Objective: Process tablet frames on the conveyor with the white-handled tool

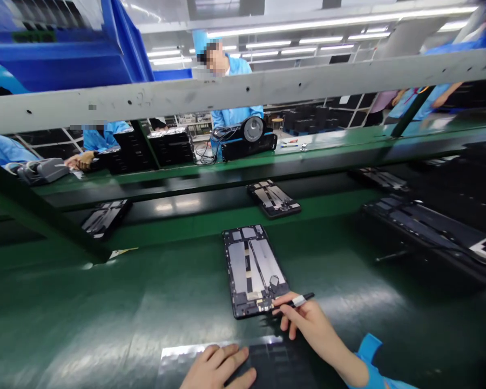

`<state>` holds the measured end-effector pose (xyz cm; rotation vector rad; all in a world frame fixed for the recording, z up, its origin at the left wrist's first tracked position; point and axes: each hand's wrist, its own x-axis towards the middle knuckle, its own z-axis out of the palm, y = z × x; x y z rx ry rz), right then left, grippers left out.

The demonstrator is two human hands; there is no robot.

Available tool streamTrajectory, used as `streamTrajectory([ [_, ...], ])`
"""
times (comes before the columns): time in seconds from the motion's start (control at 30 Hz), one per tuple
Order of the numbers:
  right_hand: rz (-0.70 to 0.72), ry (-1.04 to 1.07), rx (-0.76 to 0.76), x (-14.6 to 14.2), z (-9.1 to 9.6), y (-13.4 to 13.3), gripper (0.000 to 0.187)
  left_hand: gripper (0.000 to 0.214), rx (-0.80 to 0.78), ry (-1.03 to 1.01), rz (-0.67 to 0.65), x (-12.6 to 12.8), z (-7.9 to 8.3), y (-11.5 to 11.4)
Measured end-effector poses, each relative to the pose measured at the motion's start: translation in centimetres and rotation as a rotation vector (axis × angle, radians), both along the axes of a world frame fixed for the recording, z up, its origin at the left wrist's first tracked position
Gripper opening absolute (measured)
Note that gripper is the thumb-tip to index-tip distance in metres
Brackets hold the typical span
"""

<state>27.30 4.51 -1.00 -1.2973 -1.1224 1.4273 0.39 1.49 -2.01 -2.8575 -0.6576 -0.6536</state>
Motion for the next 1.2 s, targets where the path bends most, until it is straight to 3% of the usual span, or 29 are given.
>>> streamTrajectory([
  [0.13,0.167,-0.101,-0.037,-0.7,0.4,-0.7,0.038,0.027,-0.22,0.055,0.074,1.1,1.4,-0.5],
  [0.37,0.298,-0.322,0.035,-1.3,1.9,-0.5,0.013,0.031,-0.284,0.107,0.072,1.6,1.6,-0.3],
  [0.57,0.364,-0.467,0.173,-1.9,2.5,0.0,0.012,0.031,-0.312,0.09,0.068,1.4,1.4,-0.4],
  [1.03,0.38,-0.498,0.127,-2.2,2.5,0.2,0.012,0.033,-0.309,0.084,0.084,1.5,1.4,-0.5],
  [1.2,0.332,-0.242,0.066,-2.2,1.2,-0.2,0.02,0.034,-0.267,0.052,0.08,1.6,1.0,-0.5],
])
